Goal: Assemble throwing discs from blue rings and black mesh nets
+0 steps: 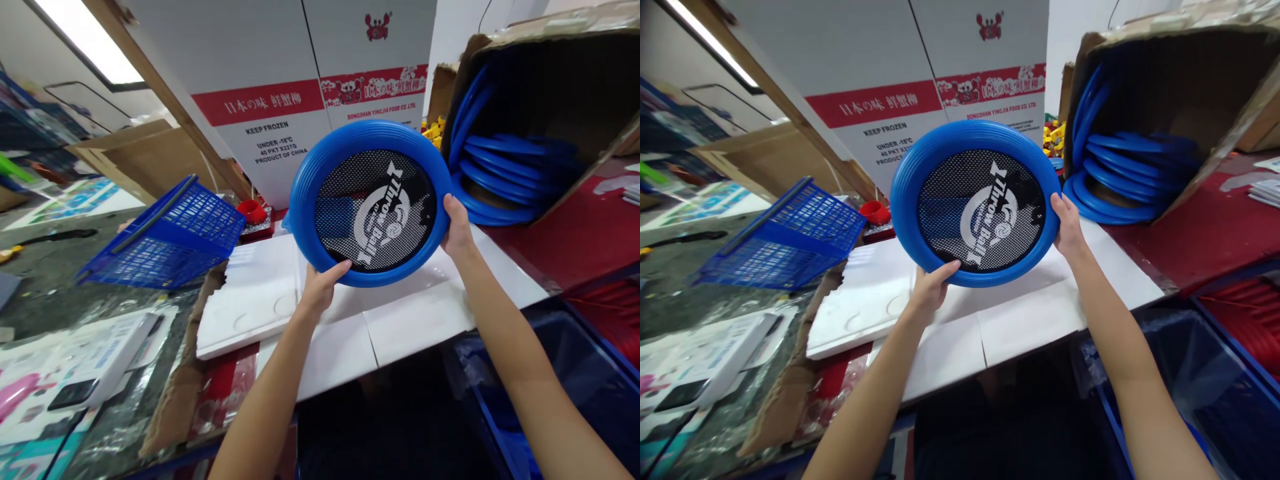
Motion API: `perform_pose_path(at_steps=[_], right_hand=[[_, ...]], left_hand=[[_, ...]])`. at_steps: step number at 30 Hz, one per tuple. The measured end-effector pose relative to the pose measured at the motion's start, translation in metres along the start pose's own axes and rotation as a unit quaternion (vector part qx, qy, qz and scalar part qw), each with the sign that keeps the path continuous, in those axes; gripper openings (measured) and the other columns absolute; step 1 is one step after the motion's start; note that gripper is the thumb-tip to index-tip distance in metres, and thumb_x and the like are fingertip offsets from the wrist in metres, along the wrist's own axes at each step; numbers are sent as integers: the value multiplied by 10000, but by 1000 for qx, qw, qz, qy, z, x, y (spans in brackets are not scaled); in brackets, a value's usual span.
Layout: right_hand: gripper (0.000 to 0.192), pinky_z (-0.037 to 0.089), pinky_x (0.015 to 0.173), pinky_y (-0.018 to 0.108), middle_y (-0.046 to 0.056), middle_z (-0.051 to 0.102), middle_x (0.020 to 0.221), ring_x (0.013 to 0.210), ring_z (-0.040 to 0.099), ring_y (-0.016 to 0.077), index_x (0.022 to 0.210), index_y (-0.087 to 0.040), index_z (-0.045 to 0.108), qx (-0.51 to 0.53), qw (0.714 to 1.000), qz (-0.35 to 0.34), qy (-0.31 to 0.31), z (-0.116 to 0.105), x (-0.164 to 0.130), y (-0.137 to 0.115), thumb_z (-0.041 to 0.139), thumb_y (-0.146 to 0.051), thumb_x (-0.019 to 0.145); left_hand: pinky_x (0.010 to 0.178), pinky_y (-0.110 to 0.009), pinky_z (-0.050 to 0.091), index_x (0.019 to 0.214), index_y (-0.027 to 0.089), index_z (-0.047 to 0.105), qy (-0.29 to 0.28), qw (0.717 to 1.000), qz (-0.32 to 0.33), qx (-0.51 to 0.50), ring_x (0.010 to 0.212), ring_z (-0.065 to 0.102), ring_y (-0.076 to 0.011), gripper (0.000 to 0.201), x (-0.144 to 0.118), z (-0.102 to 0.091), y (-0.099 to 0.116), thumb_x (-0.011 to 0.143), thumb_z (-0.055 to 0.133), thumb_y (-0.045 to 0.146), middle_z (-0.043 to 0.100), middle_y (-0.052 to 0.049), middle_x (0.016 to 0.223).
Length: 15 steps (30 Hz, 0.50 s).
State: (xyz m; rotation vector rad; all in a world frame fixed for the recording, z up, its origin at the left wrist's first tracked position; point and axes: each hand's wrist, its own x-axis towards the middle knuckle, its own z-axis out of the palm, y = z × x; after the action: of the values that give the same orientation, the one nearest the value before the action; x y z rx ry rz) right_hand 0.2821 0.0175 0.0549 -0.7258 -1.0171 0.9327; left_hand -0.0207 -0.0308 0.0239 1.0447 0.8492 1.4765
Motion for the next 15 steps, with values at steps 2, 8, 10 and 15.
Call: perform_pose_path(at_steps=[2,8,10,15], right_hand=[[508,642,1081,554,39,819,1188,1268,738,337,1124,-306,774,-10,1000,-23,8,-2,1,-3,819,-735,856],[477,635,1092,507,20,808,1053,1171,754,302,1049,-301,759,-47,998,-30,19,-8,1,-9,835,-726,845],[472,640,1073,505,24,806,1094,1184,752,307,1095,-305,757,-41,999,-16,5,-12,1,-11,836,-699,848],[550,652,1031,520,23,806,1148,1211,748,327,1205,-333,743,-28,996,34,-73,-21,4,-12,884,-666,790]], left_hand=[[1039,-422,661,1210,193,788,-2,1000,-9,-8,1172,774,-310,642,-1,0,-1,612,1019,230,823,-104,1189],[978,-415,683,1186,188,792,-16,999,-29,-8,1153,776,-324,604,-2,1,-6,633,1020,264,814,-119,1225],[993,-400,673,1171,189,791,-12,1000,-14,1,1175,764,-321,600,-1,1,-5,620,1019,252,812,-116,1229],[971,-367,654,1075,190,788,40,999,23,-11,1073,756,-265,542,4,-3,3,591,1025,253,805,-76,1128]])
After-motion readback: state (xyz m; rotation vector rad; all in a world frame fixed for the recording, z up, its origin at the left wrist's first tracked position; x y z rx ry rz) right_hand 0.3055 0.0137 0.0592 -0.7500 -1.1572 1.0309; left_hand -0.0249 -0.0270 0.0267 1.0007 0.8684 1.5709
